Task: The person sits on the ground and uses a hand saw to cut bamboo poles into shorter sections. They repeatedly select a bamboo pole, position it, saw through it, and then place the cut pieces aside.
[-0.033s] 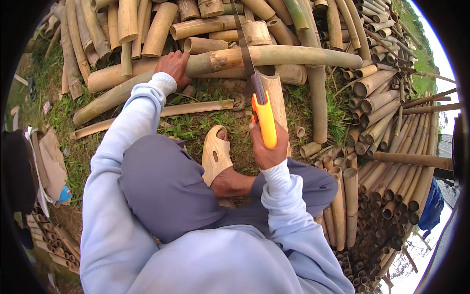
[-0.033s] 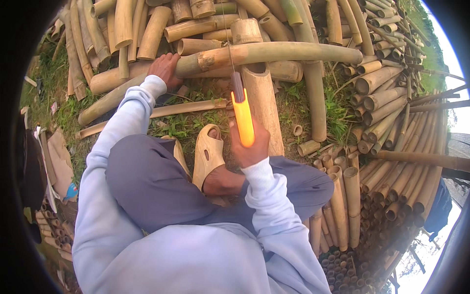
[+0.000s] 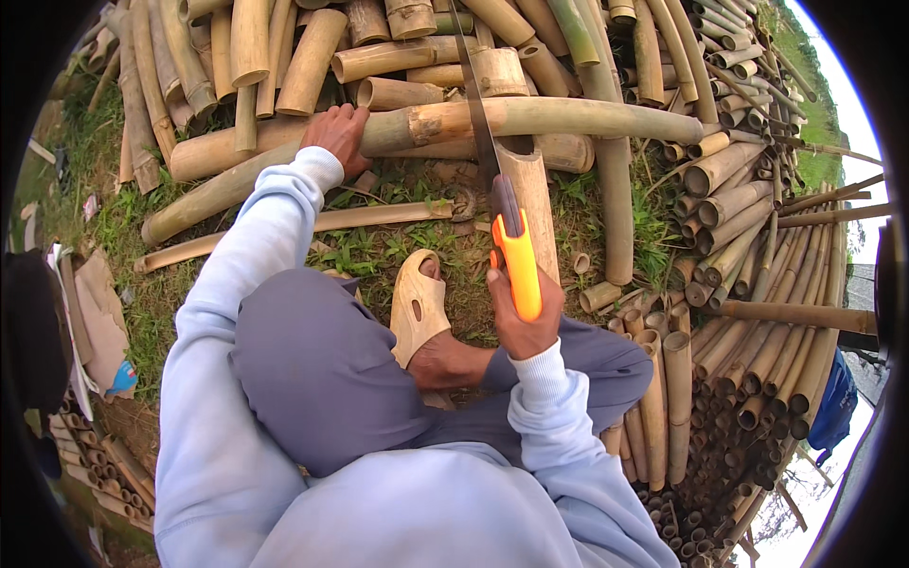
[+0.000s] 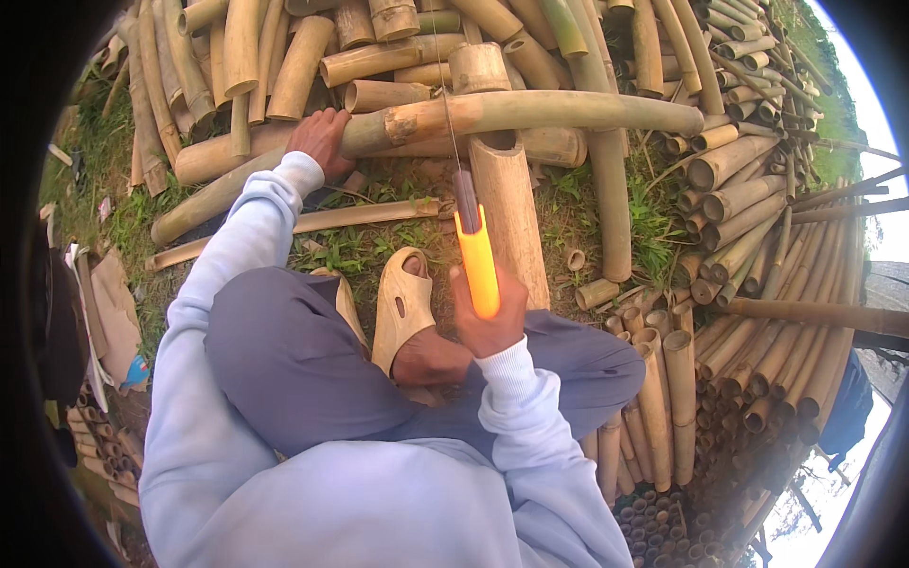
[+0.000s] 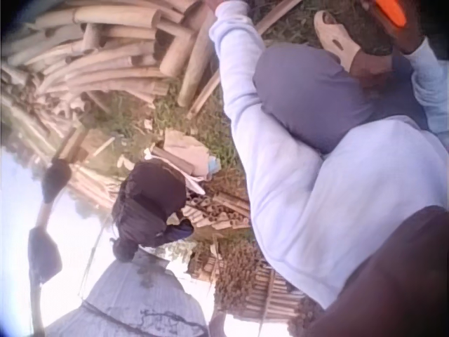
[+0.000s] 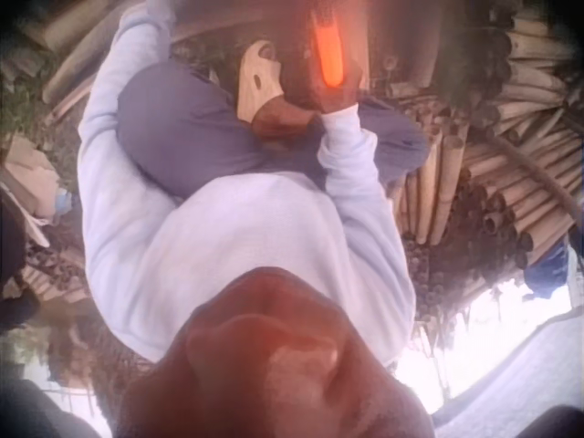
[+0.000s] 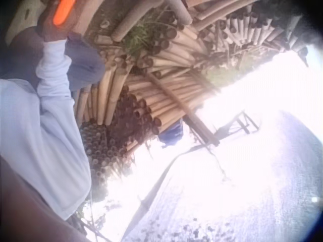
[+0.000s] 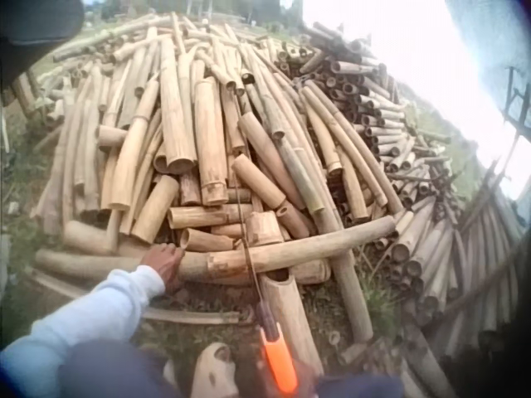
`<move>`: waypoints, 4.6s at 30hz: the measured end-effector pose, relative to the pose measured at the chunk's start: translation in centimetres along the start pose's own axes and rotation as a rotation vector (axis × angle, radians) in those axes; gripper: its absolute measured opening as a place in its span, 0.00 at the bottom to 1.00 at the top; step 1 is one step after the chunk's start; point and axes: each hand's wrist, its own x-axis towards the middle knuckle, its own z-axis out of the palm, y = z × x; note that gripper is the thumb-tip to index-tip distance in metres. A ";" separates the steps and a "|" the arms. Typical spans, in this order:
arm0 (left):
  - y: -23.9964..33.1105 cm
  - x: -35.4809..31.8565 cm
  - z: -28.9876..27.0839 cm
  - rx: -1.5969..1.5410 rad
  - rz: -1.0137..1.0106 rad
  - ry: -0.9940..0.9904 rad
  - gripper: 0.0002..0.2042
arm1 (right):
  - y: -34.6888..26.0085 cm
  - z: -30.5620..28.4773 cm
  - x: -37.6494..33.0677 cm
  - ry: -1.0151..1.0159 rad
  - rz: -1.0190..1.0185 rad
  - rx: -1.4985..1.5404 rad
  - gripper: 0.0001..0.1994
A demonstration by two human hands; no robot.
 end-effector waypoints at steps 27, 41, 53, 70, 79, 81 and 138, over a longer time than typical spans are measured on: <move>1.2 0.4 -0.3 -0.014 -0.029 -0.015 0.32 | 1.0 0.7 3.5 -0.063 0.003 -0.006 0.08; 1.8 0.1 -1.5 0.011 -0.072 -0.109 0.34 | -2.0 2.3 4.9 -0.010 0.050 0.042 0.05; 1.6 -0.2 -0.7 0.008 -0.034 -0.073 0.33 | -1.8 -0.3 -0.2 0.030 -0.005 -0.094 0.12; 2.3 0.5 -1.4 0.020 -0.043 -0.099 0.35 | 1.0 0.9 1.9 0.062 -0.027 0.087 0.06; 0.3 -0.5 -0.1 0.001 -0.043 -0.064 0.35 | 0.1 -3.2 -8.6 0.071 -0.055 -0.166 0.10; 0.6 0.3 0.0 -0.001 -0.020 -0.073 0.35 | 1.3 -1.3 -3.5 0.067 -0.023 -0.049 0.07; 0.4 1.4 -1.5 -0.062 0.057 -0.151 0.34 | 4.7 3.6 4.6 0.149 -0.174 0.102 0.06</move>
